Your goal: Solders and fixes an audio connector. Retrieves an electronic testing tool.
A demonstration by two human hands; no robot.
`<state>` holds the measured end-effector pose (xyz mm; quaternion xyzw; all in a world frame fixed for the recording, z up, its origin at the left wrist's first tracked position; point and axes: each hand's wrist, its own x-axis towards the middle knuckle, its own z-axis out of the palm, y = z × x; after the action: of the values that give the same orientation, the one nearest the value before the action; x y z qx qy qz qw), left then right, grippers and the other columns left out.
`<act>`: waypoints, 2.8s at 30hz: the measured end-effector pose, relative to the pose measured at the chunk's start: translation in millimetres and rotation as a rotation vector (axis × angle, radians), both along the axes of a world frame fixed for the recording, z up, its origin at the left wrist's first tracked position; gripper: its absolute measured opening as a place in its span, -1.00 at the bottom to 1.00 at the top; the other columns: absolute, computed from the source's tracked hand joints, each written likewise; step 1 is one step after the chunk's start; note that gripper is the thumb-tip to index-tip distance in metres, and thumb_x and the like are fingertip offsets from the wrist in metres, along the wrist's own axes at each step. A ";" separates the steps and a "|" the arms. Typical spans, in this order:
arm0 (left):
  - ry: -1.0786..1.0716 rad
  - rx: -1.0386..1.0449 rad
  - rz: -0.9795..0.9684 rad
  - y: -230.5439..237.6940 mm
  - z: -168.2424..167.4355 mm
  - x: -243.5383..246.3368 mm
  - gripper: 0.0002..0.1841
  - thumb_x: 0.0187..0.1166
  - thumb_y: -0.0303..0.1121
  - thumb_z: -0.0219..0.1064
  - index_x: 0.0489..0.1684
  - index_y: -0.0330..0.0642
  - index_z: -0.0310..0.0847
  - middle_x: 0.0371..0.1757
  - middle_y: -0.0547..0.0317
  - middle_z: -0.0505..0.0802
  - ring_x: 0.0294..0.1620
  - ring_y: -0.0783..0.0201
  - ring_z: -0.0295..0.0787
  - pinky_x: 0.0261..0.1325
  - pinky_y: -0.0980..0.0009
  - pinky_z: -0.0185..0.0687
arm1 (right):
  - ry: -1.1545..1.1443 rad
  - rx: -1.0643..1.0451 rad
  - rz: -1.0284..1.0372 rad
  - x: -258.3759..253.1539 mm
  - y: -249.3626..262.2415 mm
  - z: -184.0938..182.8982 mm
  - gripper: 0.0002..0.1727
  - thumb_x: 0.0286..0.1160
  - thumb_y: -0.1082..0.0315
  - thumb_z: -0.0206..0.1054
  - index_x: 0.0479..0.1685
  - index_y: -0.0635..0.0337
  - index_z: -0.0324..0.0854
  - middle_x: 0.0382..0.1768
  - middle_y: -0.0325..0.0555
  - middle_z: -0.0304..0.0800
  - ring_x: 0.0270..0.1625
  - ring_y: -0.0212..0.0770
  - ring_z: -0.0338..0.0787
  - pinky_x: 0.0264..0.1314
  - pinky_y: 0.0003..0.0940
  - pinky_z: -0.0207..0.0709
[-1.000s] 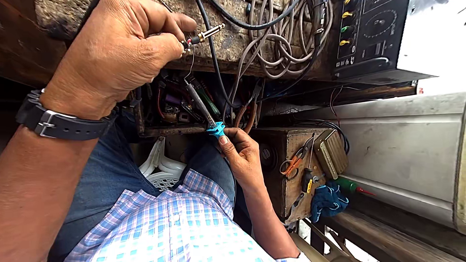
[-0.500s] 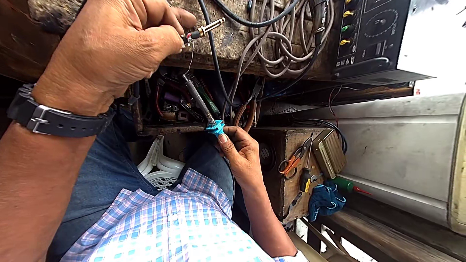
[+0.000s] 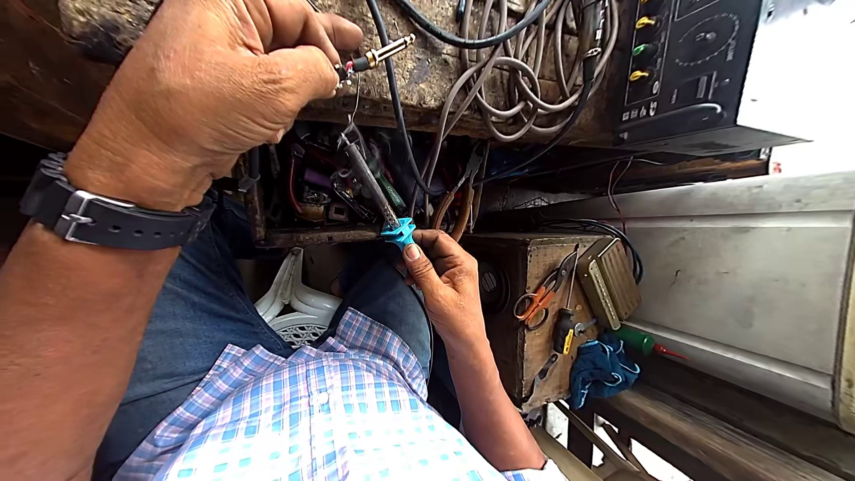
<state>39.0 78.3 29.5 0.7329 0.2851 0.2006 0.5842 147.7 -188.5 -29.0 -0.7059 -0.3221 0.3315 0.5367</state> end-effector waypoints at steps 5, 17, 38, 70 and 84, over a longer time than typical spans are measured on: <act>-0.031 -0.017 -0.034 2.9 -0.8 0.1 -0.83 0.58 -0.45 0.28 -0.18 0.05 0.78 -0.07 0.52 0.89 -0.69 0.64 0.38 -0.71 0.68 0.17 | -0.006 -0.014 0.042 1.6 -2.8 -0.3 -0.78 0.67 0.33 0.31 0.09 0.24 0.72 -0.26 -0.10 0.78 -0.38 -0.29 0.73 -0.39 -0.46 0.64; -0.287 -0.194 0.280 -65.8 -15.0 -45.4 -0.81 0.74 -0.50 0.14 -0.01 -0.19 0.71 -0.29 0.15 0.88 -0.86 0.51 0.23 -0.83 0.64 0.14 | -0.167 0.119 -0.027 5.4 -30.0 38.4 -0.72 0.71 0.28 0.25 0.11 0.34 0.65 -0.21 -0.14 0.81 -0.40 -0.37 0.76 -0.48 -0.52 0.68; -0.396 -0.546 0.566 -52.3 -36.3 -9.2 -0.75 0.68 -0.51 0.18 -0.45 -0.23 0.67 -0.68 0.25 0.67 -0.87 0.53 0.25 -0.83 0.65 0.14 | -0.862 0.038 0.030 18.3 24.4 62.3 -0.72 0.53 0.34 0.44 0.14 0.20 0.86 -0.16 -0.23 0.80 -0.19 -0.52 0.71 -0.22 -0.63 0.60; -0.335 -0.573 0.620 -53.3 -28.9 -4.3 -0.69 0.73 -0.45 0.15 -0.53 -0.18 0.63 -0.70 0.27 0.64 -0.88 0.52 0.24 -0.84 0.64 0.15 | -0.866 0.056 0.017 11.5 37.0 53.6 -0.71 0.55 0.33 0.41 0.15 0.19 0.86 -0.22 -0.22 0.77 -0.23 -0.47 0.68 -0.29 -0.59 0.53; -0.329 -0.570 0.622 -52.9 -29.7 -3.7 -0.71 0.72 -0.45 0.15 -0.50 -0.19 0.63 -0.72 0.28 0.61 -0.88 0.52 0.23 -0.85 0.64 0.14 | -0.993 0.004 0.116 5.5 34.3 68.0 -0.69 0.52 0.35 0.46 0.22 0.14 0.85 -0.18 -0.10 0.69 -0.19 -0.30 0.65 -0.29 -0.48 0.46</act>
<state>35.3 25.4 -0.2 0.3807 0.4392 0.3940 0.7120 153.2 -154.3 39.0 -0.7586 -0.5779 -0.0159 0.3006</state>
